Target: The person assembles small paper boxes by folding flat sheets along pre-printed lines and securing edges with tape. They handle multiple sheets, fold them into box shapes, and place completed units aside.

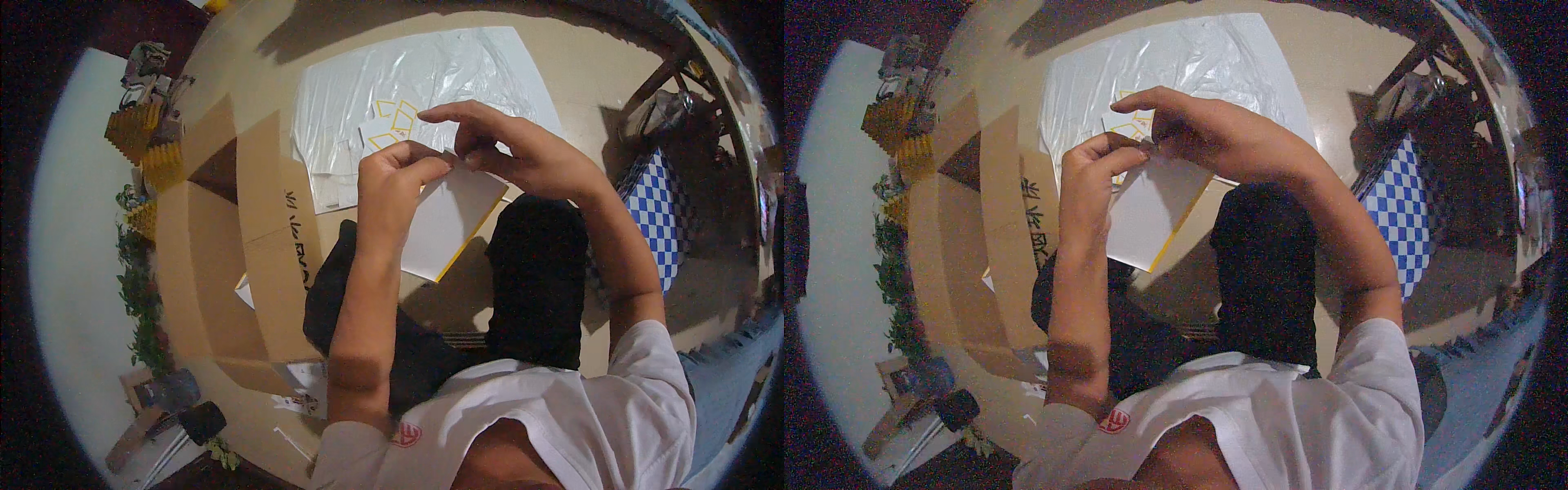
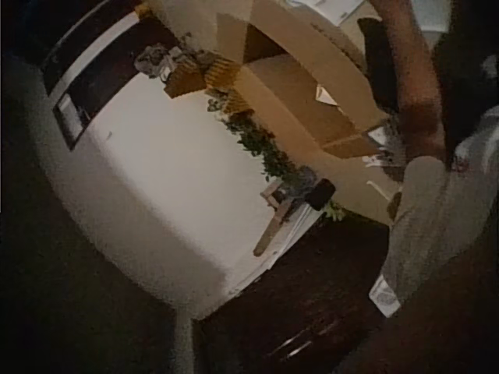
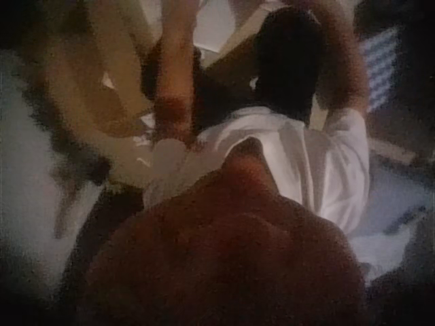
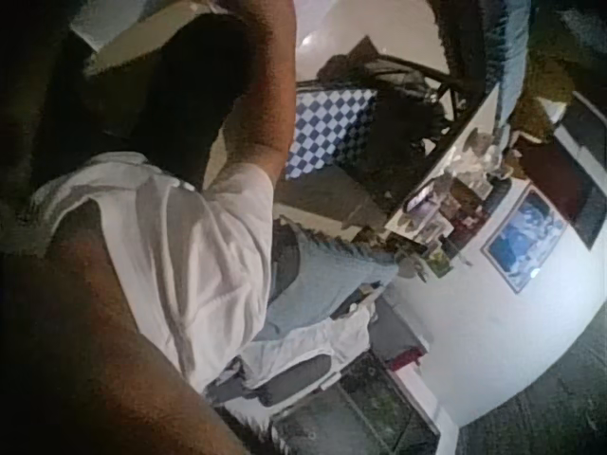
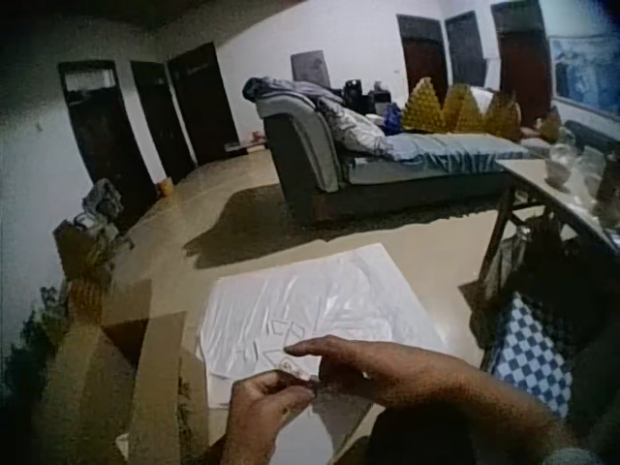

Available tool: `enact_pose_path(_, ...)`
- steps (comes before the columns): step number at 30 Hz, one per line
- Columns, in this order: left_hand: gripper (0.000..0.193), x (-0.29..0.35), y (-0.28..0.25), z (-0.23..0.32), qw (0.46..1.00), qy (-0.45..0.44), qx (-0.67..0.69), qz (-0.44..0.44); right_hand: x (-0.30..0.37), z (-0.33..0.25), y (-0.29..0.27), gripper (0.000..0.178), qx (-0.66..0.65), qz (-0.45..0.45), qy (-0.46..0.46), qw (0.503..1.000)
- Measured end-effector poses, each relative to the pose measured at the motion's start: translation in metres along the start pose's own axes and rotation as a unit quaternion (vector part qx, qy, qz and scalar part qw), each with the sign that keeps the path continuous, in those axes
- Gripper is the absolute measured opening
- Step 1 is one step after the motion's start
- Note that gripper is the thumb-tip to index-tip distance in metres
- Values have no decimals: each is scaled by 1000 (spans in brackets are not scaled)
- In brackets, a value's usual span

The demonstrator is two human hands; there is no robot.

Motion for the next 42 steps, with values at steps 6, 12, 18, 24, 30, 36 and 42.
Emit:
enact_pose_path(6, 15, 5, -8, 3, 1000, 6, 1, -24, -4, -14, 12, 57, 86, -13, 20, 996)
enact_pose_path(12, 15, 8, -9, 5, 999, 16, -18, -32, -3, -31, 17, 49, 265, 2, 21, 964)
enact_pose_path(18, 13, 8, -8, 8, 998, 42, -40, -23, 2, -39, 22, 44, 383, 35, -75, 920)
enact_pose_path(24, 8, 11, -7, 11, 993, 36, -94, -59, 1, -25, 19, 43, 367, 13, 41, 929)
enact_pose_path(30, 6, 11, -7, 13, 991, 60, -71, -92, 5, -14, 8, 51, 243, 50, -19, 969)
enact_pose_path(36, 6, 13, -9, 24, 989, 111, -31, -89, 7, 39, 3, 52, -199, 7, 117, 973)
enact_pose_path(42, 11, 3, -18, 12, 985, 74, 154, -25, 9, 54, -18, 36, -94, 169, 130, 972)
Point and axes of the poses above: each hand's wrist, its own x-axis away from the middle knuckle, its own y-axis out of the palm, z = x × y, the point moved 7 cm from there along -x, towards the middle knuckle, and after that the axes turned 8 degrees about -x, right-handed, at the moved point
